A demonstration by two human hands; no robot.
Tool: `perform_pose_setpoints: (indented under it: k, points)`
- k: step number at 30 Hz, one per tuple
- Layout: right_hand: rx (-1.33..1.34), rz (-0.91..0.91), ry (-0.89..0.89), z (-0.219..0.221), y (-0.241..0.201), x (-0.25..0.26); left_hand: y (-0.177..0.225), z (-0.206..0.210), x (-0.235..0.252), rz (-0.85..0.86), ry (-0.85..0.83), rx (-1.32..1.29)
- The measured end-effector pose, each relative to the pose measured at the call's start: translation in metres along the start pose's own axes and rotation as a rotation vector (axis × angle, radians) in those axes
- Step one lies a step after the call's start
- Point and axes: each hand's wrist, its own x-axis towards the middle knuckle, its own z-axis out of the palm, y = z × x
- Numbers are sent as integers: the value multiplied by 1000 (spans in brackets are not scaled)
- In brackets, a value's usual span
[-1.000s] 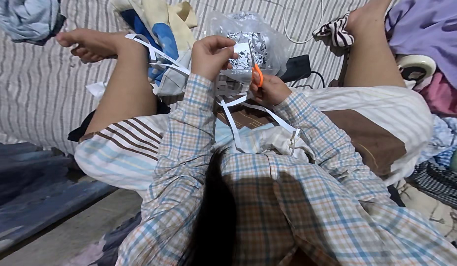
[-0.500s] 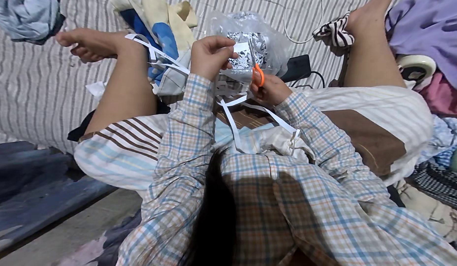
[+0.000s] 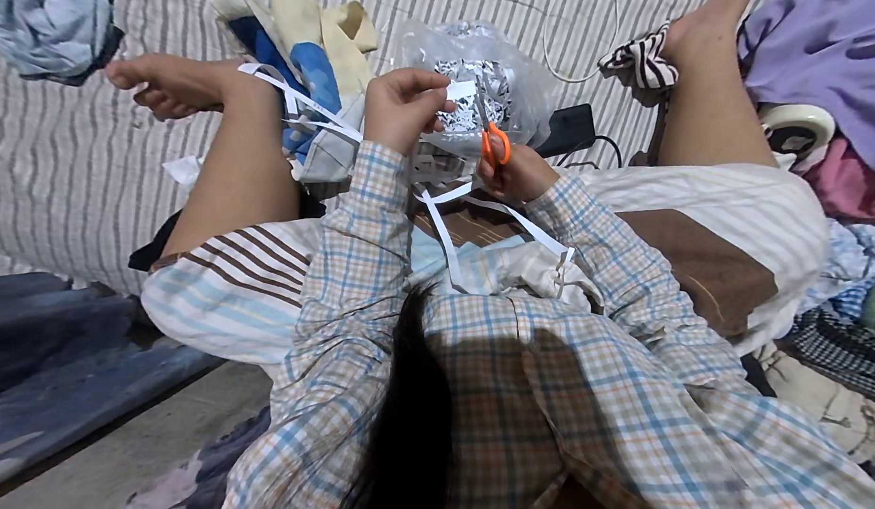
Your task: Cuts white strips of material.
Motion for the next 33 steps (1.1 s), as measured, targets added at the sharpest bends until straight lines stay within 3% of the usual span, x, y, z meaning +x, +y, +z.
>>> perform_pose_setpoints:
  k: [19, 26, 33]
  points:
    - [-10, -85, -1, 0, 5, -2, -1, 0, 0, 3, -10, 3]
    - [-41, -8, -2, 1, 0, -1, 0, 0, 0, -6, -7, 0]
    - [-35, -95, 11, 2, 4, -4, 0, 1, -1, -3, -7, 4]
